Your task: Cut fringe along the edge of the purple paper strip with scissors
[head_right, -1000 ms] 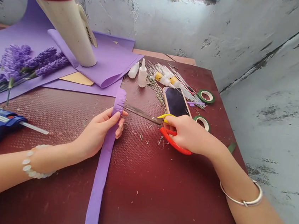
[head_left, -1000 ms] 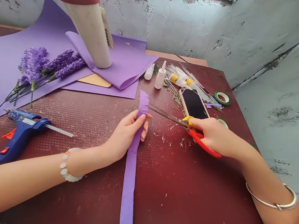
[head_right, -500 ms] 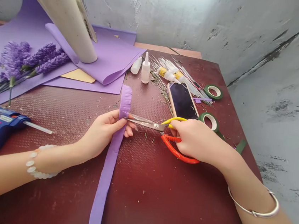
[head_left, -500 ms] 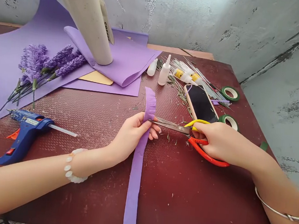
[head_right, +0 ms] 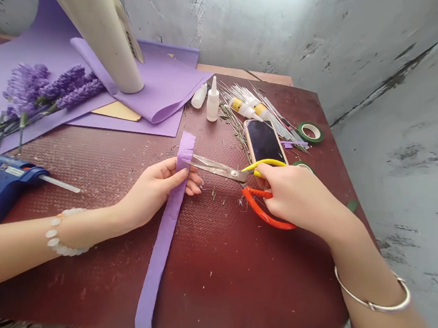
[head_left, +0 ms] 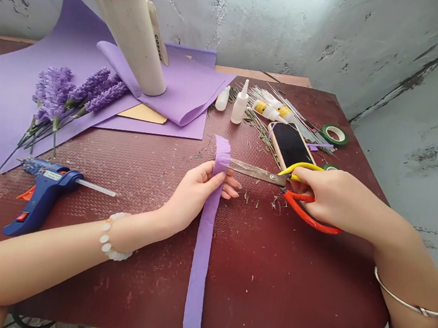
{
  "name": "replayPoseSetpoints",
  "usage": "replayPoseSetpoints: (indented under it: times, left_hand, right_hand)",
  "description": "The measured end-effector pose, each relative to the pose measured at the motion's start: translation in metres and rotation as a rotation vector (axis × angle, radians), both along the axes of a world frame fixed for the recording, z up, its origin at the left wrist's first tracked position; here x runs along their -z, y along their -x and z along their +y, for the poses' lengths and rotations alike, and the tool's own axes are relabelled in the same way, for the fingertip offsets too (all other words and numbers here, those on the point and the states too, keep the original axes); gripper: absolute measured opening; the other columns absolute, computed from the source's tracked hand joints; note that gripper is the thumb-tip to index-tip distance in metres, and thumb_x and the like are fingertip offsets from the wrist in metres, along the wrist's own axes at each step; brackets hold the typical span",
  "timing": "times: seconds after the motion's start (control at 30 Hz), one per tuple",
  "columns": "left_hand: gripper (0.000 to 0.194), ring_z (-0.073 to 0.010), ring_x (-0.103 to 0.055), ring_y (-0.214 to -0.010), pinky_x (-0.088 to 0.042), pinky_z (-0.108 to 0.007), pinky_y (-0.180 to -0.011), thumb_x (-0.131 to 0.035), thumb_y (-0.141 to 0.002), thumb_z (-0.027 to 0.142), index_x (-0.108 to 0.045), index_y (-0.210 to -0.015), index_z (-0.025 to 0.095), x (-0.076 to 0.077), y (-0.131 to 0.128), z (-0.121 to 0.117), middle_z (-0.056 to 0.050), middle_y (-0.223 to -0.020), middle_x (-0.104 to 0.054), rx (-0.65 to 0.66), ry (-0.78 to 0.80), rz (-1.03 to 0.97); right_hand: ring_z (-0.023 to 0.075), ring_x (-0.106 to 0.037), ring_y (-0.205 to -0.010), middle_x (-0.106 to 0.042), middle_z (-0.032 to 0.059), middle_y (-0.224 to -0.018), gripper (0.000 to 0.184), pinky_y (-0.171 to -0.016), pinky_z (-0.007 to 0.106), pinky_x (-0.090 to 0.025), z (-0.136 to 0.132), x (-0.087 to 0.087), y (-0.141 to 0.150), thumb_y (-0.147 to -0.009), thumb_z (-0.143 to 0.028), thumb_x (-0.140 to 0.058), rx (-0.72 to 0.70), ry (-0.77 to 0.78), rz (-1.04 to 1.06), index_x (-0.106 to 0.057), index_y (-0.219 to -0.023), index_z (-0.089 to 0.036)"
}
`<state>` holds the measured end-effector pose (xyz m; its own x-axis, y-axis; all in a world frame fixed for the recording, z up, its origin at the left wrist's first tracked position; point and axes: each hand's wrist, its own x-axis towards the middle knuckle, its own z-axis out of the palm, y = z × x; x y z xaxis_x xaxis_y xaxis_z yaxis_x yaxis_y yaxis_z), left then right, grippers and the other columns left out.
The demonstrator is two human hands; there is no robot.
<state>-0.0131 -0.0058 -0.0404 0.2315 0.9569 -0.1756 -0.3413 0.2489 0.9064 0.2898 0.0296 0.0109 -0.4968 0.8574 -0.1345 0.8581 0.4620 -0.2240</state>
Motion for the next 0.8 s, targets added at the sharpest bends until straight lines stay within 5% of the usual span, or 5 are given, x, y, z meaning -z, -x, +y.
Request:
replayPoseSetpoints:
  times: [0.23, 0.37, 0.57, 0.8]
  left_hand:
    - [0.010, -0.0151, -0.081, -0.076, -0.067, -0.027, -0.079, -0.086, -0.101, 0.022, -0.079, -0.100, 0.015, 0.000, -0.002, 0.001, -0.004, -0.089, -0.085, -0.007, -0.004, -0.057]
    - [0.020, -0.0174, -0.081, -0.077, -0.067, -0.031, -0.080, -0.088, -0.101, 0.033, -0.080, -0.096, 0.016, 0.000, -0.002, 0.001, -0.007, -0.091, -0.085, 0.016, -0.016, 0.008]
    - [0.028, -0.0202, -0.082, -0.079, -0.068, -0.034, -0.081, -0.091, -0.099, 0.042, -0.079, -0.096, 0.017, 0.000, -0.004, -0.001, -0.009, -0.096, -0.088, 0.046, -0.066, 0.049]
    - [0.024, -0.0153, -0.072, -0.068, -0.061, -0.031, -0.075, -0.082, -0.104, 0.033, -0.075, -0.087, 0.018, -0.003, -0.005, -0.002, -0.004, -0.083, -0.080, 0.055, -0.178, 0.104]
  right_hand:
    - [0.0240, -0.056, -0.056, -0.068, 0.0009, -0.074, 0.024, -0.058, 0.037, -0.041, -0.004, -0.002, 0.007, -0.085, -0.017, -0.061, -0.016, 0.064, 0.017, -0.042, -0.084, -0.032]
    - [0.0231, -0.052, -0.053, -0.064, -0.0014, -0.069, 0.025, -0.058, 0.036, -0.038, -0.005, 0.001, 0.010, -0.084, -0.016, -0.059, -0.020, 0.016, 0.033, -0.041, -0.084, -0.033]
    - [0.0235, -0.058, -0.057, -0.068, -0.0002, -0.075, 0.024, -0.060, 0.037, -0.042, -0.005, 0.005, 0.013, -0.082, -0.016, -0.060, -0.050, 0.045, 0.072, -0.043, -0.086, -0.032]
    - [0.0279, -0.069, -0.069, -0.076, 0.0027, -0.084, 0.014, -0.064, 0.040, -0.050, -0.001, 0.005, 0.014, -0.089, -0.022, -0.061, -0.053, 0.126, 0.156, -0.052, -0.091, -0.033]
